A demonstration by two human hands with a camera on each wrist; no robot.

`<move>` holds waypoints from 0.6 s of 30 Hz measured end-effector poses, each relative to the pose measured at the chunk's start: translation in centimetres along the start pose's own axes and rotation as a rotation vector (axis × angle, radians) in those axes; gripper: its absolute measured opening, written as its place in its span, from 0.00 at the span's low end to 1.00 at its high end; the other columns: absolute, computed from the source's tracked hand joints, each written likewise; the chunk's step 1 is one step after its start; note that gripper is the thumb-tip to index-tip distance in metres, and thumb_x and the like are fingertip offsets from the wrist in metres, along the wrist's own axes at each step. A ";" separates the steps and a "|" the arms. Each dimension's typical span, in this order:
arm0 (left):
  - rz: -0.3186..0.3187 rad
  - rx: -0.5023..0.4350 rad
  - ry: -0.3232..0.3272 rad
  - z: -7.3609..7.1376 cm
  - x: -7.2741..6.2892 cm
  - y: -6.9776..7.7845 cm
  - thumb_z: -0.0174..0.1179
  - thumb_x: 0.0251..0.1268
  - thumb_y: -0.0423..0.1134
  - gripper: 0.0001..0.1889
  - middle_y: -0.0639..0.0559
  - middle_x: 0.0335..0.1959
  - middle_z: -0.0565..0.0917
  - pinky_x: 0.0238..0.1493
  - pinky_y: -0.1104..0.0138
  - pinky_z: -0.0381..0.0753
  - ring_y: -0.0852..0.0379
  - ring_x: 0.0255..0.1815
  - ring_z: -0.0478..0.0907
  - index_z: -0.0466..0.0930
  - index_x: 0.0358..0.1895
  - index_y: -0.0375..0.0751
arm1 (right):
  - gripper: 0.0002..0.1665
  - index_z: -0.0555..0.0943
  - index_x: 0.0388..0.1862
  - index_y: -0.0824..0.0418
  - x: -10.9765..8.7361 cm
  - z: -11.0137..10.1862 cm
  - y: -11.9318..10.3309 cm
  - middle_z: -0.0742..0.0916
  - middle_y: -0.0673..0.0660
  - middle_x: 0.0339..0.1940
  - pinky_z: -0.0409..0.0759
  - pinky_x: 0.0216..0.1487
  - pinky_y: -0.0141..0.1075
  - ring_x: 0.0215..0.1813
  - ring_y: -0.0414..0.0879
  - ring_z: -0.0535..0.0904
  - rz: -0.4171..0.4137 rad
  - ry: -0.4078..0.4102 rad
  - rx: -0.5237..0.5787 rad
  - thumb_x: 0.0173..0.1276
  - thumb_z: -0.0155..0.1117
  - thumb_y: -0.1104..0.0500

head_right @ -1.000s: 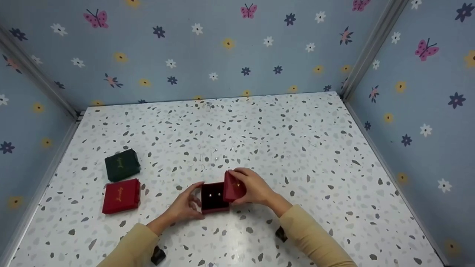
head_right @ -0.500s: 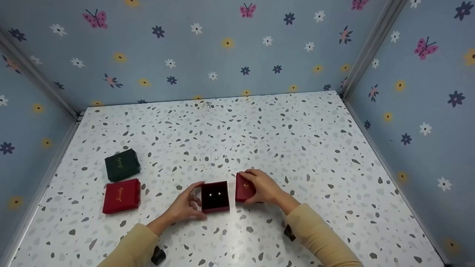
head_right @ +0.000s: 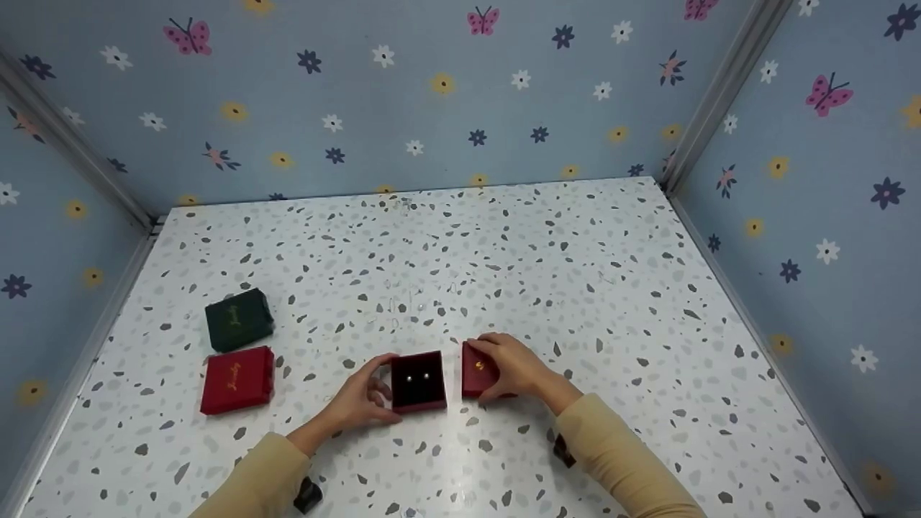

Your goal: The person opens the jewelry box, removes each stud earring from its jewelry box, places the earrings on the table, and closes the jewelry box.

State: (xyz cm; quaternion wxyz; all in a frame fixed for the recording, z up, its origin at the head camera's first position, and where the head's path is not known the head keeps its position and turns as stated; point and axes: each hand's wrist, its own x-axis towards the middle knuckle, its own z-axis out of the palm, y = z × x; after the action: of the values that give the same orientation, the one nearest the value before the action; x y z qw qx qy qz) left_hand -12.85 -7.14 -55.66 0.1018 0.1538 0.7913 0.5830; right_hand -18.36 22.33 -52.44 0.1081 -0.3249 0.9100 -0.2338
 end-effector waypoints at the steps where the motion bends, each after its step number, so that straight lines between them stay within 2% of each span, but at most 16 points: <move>1: 0.004 -0.001 0.001 0.0 0.0 0.0 0.73 0.26 0.24 0.50 0.39 0.39 0.73 0.25 0.69 0.76 0.47 0.30 0.76 0.56 0.62 0.33 | 0.56 0.64 0.64 0.57 0.0 0.0 0.0 0.68 0.60 0.60 0.68 0.54 0.44 0.59 0.53 0.65 0.004 -0.006 0.001 0.34 0.76 0.43; 8: 0.031 -0.016 0.003 0.0 0.0 0.0 0.72 0.27 0.23 0.49 0.37 0.35 0.74 0.23 0.70 0.76 0.44 0.28 0.75 0.56 0.62 0.31 | 0.57 0.62 0.65 0.55 -0.2 0.2 0.2 0.68 0.59 0.61 0.67 0.54 0.45 0.59 0.52 0.64 0.023 -0.034 -0.012 0.34 0.75 0.42; 15: 0.039 -0.055 0.005 -0.5 -1.0 3.4 0.68 0.28 0.17 0.46 0.29 0.38 0.71 0.24 0.69 0.76 0.33 0.31 0.73 0.56 0.60 0.25 | 0.59 0.61 0.66 0.54 -0.3 0.2 0.3 0.67 0.57 0.62 0.66 0.55 0.44 0.60 0.52 0.63 0.034 -0.046 -0.025 0.33 0.75 0.40; 18: 0.042 -0.057 0.005 -0.5 -1.0 3.6 0.68 0.29 0.17 0.45 0.29 0.41 0.70 0.24 0.71 0.75 0.32 0.31 0.73 0.56 0.59 0.25 | 0.60 0.61 0.66 0.54 -0.4 0.2 0.2 0.65 0.57 0.63 0.64 0.57 0.44 0.62 0.52 0.62 0.025 -0.049 -0.017 0.32 0.75 0.39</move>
State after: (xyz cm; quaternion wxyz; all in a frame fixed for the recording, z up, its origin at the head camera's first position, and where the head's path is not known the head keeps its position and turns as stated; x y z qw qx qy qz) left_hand -11.60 -6.99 -52.06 0.0920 0.1657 0.7711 0.6078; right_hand -18.16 22.67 -52.69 0.1305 -0.3202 0.9129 -0.2167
